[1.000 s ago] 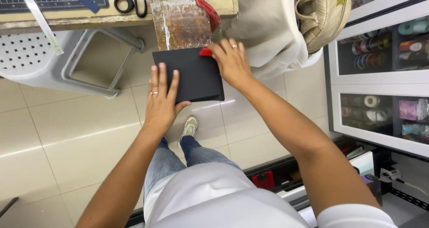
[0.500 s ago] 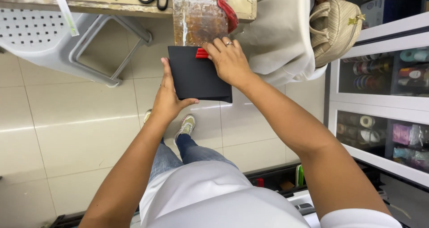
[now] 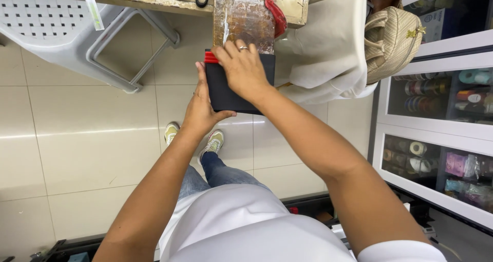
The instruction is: Applying glue to a wooden block and wrapping it with black paper using a roller and a squeegee
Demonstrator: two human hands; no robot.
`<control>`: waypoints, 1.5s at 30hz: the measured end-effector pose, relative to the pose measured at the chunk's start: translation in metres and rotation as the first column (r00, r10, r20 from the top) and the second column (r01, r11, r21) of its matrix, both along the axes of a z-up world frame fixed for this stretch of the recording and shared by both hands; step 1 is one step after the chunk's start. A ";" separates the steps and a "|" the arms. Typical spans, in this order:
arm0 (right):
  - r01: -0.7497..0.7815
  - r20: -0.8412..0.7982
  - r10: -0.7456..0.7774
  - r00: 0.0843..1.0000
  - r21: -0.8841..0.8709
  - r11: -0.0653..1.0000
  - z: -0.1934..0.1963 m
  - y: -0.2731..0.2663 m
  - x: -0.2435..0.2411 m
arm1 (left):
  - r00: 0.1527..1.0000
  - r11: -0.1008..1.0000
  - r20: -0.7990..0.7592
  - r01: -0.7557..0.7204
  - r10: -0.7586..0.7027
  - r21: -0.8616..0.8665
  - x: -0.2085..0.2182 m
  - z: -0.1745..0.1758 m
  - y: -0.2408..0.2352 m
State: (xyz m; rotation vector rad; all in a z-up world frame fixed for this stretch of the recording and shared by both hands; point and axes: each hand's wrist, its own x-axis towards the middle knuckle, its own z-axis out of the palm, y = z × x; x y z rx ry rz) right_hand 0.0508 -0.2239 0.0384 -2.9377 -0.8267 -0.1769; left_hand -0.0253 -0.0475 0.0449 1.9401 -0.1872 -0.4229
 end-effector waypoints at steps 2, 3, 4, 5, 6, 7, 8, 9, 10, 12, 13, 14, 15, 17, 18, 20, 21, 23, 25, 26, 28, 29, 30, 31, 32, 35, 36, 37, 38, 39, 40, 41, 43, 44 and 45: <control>0.018 -0.008 -0.017 1.000 0.036 0.999 0.004 0.016 -0.002 | 1.000 1.000 0.021 -0.008 0.008 -0.030 0.000 0.000 0.000; 0.017 -0.013 -0.017 1.000 0.038 0.999 0.012 0.016 -0.006 | 1.000 1.000 0.016 -0.008 0.009 -0.028 -0.007 -0.010 0.001; 0.105 -0.141 -0.091 0.986 0.100 0.989 0.023 0.014 -0.005 | 0.999 0.998 0.032 -0.018 0.020 -0.054 -0.008 -0.019 0.000; 0.199 -0.271 -0.153 0.950 0.151 0.968 0.033 0.012 -0.003 | 0.998 0.996 0.047 -0.027 0.031 -0.081 -0.007 -0.028 -0.002; 0.215 -0.266 -0.170 0.949 0.149 0.965 0.028 -0.005 -0.019 | 0.999 0.996 0.051 -0.009 0.014 -0.084 -0.007 -0.022 -0.007; 0.338 -0.138 -0.313 0.940 0.229 0.913 0.023 -0.020 -0.035 | 0.999 0.997 0.029 -0.018 0.020 -0.077 -0.007 -0.016 -0.012; 0.424 -0.021 -0.441 0.897 0.322 0.847 0.017 -0.033 -0.049 | 0.999 0.997 0.004 -0.043 0.043 -0.067 -0.008 -0.009 -0.016; 0.425 -0.020 -0.442 0.897 0.322 0.846 0.015 -0.039 -0.066 | 0.999 0.997 0.004 -0.041 0.042 -0.068 -0.005 -0.008 -0.019; 0.484 -0.004 -0.500 0.866 0.258 0.836 0.012 -0.042 -0.087 | 0.999 0.998 -0.002 -0.042 0.042 -0.043 -0.005 -0.007 -0.018; 0.535 0.034 -0.552 0.833 0.204 0.820 0.007 -0.046 -0.104 | 0.999 0.999 0.012 -0.044 0.045 -0.022 -0.004 -0.006 -0.016; 0.622 0.060 -0.644 0.763 0.205 0.756 0.006 -0.048 -0.099 | 1.000 0.999 0.024 -0.018 0.018 -0.030 -0.001 -0.006 -0.015; 0.705 0.065 -0.728 0.682 0.202 0.679 0.003 -0.045 -0.105 | 1.000 1.000 0.016 0.010 -0.009 -0.029 -0.009 -0.008 -0.010; 0.704 0.060 -0.727 0.684 0.207 0.679 0.000 -0.024 -0.090 | 1.000 1.000 0.016 0.008 -0.008 -0.023 -0.004 -0.011 -0.005; 0.731 0.181 -0.742 0.645 0.135 0.668 -0.006 0.014 -0.072 | 0.998 0.987 -0.008 0.053 -0.055 -0.155 -0.001 -0.018 0.001; 0.738 0.188 -0.749 0.635 0.139 0.660 -0.007 0.033 -0.070 | 0.998 0.985 0.000 0.066 -0.066 -0.158 0.003 -0.024 0.006; 0.634 0.100 -0.642 0.760 0.107 0.766 -0.009 0.071 -0.071 | 0.992 0.979 -0.012 0.124 -0.127 -0.163 0.006 -0.034 0.016; 0.650 0.100 -0.659 0.746 0.106 0.752 -0.013 0.053 -0.075 | 0.989 0.976 -0.013 0.145 -0.149 -0.164 0.000 -0.035 0.022; 0.752 0.141 -0.748 0.649 0.030 0.658 -0.020 0.016 -0.072 | 0.992 0.947 -0.111 0.027 -0.066 -0.321 0.000 -0.038 0.035; 0.801 0.137 -0.801 0.582 0.069 0.594 -0.018 -0.013 -0.073 | 0.988 0.930 -0.144 0.002 -0.060 -0.368 0.002 -0.047 0.033; 0.844 0.119 -0.848 0.517 0.098 0.528 -0.018 -0.026 -0.079 | 0.980 0.911 -0.192 -0.033 -0.051 -0.410 -0.003 -0.053 0.034; 0.836 0.143 -0.831 0.538 0.037 0.547 -0.004 0.037 -0.070 | 0.983 0.919 -0.174 -0.017 -0.056 -0.395 -0.003 -0.049 0.039; 0.821 0.168 -0.807 0.566 -0.022 0.571 0.003 0.067 -0.062 | 0.987 0.924 -0.151 -0.009 -0.052 -0.381 0.001 -0.047 0.039; 0.823 0.167 -0.809 0.563 -0.022 0.568 0.000 0.076 -0.059 | 0.987 0.925 -0.151 -0.006 -0.056 -0.380 0.005 -0.057 0.038; 0.774 0.104 -0.771 0.629 0.011 0.633 -0.004 0.085 -0.057 | 0.984 0.905 -0.171 -0.021 -0.057 -0.425 0.010 -0.068 0.037; 0.728 0.041 -0.730 0.683 0.050 0.684 -0.008 0.095 -0.056 | 0.979 0.884 -0.192 -0.028 -0.070 -0.466 0.013 -0.079 0.037; 0.847 0.104 -0.844 0.527 0.027 0.532 -0.022 0.023 -0.067 | 0.943 0.847 -0.323 -0.111 -0.074 -0.519 0.011 -0.069 0.042; 0.850 0.103 -0.847 0.521 0.025 0.526 -0.022 0.012 -0.067 | 0.942 0.848 -0.326 -0.107 -0.081 -0.519 0.012 -0.067 0.041; 0.876 0.128 -0.873 0.470 0.059 0.480 -0.022 0.002 -0.068 | 0.942 0.844 -0.328 -0.115 -0.075 -0.524 0.013 -0.066 0.040; 0.898 0.148 -0.897 0.416 0.091 0.431 -0.023 -0.008 -0.072 | 0.940 0.841 -0.333 -0.124 -0.070 -0.526 0.011 -0.064 0.040; 0.902 0.143 -0.901 0.410 0.086 0.424 -0.020 0.027 -0.072 | 0.938 0.843 -0.339 -0.121 -0.076 -0.524 0.007 -0.067 0.044; 0.872 0.176 -0.859 0.481 0.010 0.490 -0.015 0.057 -0.065 | 0.933 0.838 -0.352 -0.137 -0.070 -0.529 0.010 -0.069 0.042; 0.834 0.202 -0.811 0.550 -0.070 0.548 -0.010 0.087 -0.058 | 0.929 0.832 -0.364 -0.152 -0.063 -0.533 0.013 -0.071 0.039; 0.817 0.174 -0.800 0.574 -0.058 0.573 -0.008 0.088 -0.062 | 0.928 0.831 -0.364 -0.144 -0.074 -0.536 0.013 -0.065 0.040; 0.792 0.147 -0.781 0.607 -0.040 0.609 -0.008 0.089 -0.062 | 0.930 0.830 -0.361 -0.145 -0.071 -0.538 0.016 -0.063 0.041; 0.798 0.150 -0.786 0.600 -0.037 0.602 -0.014 0.057 -0.067 | 0.931 0.831 -0.357 -0.136 -0.079 -0.539 0.016 -0.061 0.042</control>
